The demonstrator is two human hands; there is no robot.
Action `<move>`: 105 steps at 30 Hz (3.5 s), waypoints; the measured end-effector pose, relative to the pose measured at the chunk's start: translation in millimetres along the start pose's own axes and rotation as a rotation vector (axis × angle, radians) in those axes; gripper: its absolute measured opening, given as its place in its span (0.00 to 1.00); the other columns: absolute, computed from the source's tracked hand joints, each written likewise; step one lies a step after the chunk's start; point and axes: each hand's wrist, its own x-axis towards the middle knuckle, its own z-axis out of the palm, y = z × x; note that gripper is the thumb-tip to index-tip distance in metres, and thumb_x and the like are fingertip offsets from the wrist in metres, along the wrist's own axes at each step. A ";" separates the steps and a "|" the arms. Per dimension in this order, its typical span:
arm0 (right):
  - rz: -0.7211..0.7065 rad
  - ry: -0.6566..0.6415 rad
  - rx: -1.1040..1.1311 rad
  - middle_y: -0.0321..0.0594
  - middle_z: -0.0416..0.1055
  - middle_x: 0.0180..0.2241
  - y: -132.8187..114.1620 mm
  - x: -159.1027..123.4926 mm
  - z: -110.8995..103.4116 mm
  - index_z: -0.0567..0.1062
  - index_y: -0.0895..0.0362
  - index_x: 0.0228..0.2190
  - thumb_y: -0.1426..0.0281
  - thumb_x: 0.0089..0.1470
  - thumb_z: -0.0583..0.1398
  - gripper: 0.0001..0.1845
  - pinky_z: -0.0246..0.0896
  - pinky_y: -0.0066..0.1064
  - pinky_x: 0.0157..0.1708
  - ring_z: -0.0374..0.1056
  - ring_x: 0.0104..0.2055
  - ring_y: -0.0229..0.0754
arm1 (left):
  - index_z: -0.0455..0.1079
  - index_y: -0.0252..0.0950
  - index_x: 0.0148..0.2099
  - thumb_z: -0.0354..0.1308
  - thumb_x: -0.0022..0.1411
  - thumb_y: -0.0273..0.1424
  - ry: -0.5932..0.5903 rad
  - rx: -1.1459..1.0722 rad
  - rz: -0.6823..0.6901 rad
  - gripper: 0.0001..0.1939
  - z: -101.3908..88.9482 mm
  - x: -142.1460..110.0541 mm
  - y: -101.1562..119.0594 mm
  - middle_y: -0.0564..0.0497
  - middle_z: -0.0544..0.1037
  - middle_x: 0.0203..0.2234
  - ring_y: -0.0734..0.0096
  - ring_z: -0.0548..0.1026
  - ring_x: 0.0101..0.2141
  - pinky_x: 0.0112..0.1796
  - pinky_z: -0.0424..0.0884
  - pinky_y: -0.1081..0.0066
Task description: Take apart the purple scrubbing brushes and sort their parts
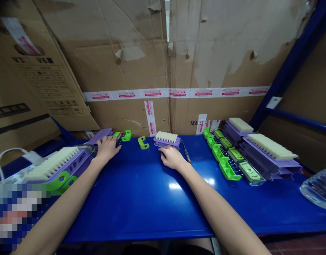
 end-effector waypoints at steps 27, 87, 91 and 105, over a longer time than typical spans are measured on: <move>-0.007 0.012 0.002 0.48 0.73 0.45 1.4 0.9 3.2 0.73 0.62 0.48 0.74 0.55 0.53 0.19 0.61 0.33 0.49 0.68 0.47 0.45 | 0.65 0.34 0.55 0.45 0.58 0.25 0.043 -0.013 0.038 0.23 16.7 2.5 -0.1 0.37 0.71 0.50 0.48 0.64 0.51 0.52 0.53 0.43; -0.008 -0.006 -0.011 0.48 0.73 0.45 -1.0 -0.1 0.8 0.73 0.61 0.48 0.74 0.56 0.53 0.19 0.60 0.33 0.48 0.67 0.47 0.44 | 0.72 0.32 0.47 0.46 0.60 0.37 0.119 0.054 -0.055 0.20 14.7 -1.0 5.8 0.34 0.69 0.46 0.45 0.63 0.48 0.47 0.56 0.46; 0.001 -0.011 -0.010 0.48 0.73 0.45 -1.9 -0.3 -0.2 0.73 0.61 0.48 0.74 0.56 0.53 0.19 0.60 0.33 0.48 0.67 0.47 0.45 | 0.67 0.30 0.53 0.44 0.62 0.36 0.218 -0.008 -0.024 0.23 9.9 -1.8 9.9 0.33 0.69 0.48 0.45 0.63 0.48 0.49 0.54 0.46; -0.006 -0.012 -0.015 0.48 0.73 0.46 -2.9 -0.3 0.0 0.73 0.61 0.48 0.74 0.56 0.53 0.19 0.59 0.32 0.50 0.67 0.49 0.44 | 0.68 0.35 0.50 0.51 0.61 0.30 0.055 -0.176 0.608 0.15 -14.0 -9.9 70.6 0.40 0.71 0.47 0.54 0.66 0.49 0.48 0.59 0.57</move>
